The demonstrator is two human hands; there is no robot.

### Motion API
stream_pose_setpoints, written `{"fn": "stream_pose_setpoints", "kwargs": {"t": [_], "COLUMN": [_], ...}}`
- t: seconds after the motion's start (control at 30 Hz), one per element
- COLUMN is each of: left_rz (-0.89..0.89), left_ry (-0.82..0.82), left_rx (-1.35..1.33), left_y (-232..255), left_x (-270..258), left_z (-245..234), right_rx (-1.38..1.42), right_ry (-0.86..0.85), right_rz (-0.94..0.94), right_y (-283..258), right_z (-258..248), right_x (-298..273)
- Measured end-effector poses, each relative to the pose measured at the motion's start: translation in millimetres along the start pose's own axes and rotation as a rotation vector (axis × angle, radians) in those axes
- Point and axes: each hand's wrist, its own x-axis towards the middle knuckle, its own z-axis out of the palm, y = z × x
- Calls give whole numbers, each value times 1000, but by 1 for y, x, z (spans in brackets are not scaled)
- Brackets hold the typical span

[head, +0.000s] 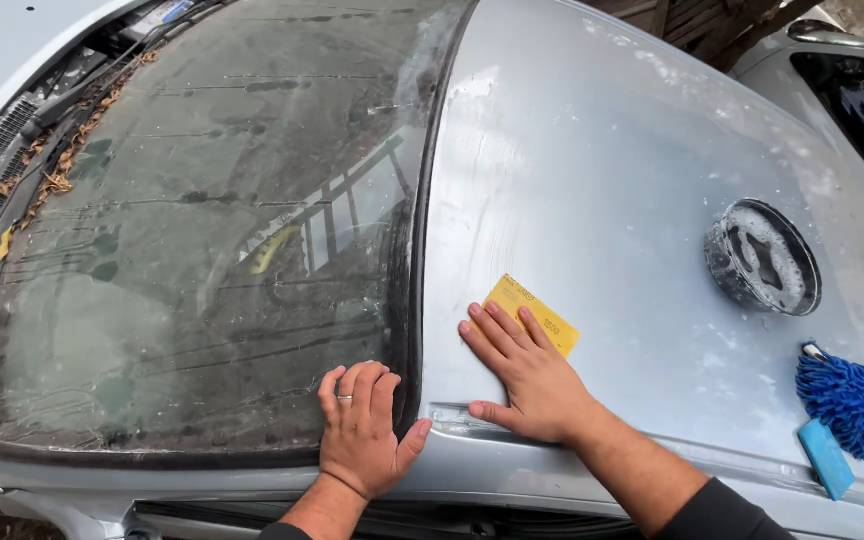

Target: The person sands the hood of a silver car using a yellow sandpaper sheet and a blue sanding block. They alternate between the two tools, rubbing the surface near the windshield and occasionally dipping the sandpaper into a bowl of water.

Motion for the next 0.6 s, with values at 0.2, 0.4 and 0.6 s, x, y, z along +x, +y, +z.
{"fn": "stream_pose_setpoints", "kwargs": {"t": [0.2,0.4,0.6], "left_rz": [0,5,41], "left_ry": [-28,-60,-51], "left_rx": [19,40,26], "left_y": [2,-3,-5], "left_x": [-8,2,-1], "left_z": [-3,2,4], "right_rx": [36,3,127], "right_ry": [47,76,204], "right_rz": [145,133,277], "right_y": [56,-17,-11], "right_z": [2,3,-1], "right_x": [68,-8,-59]}}
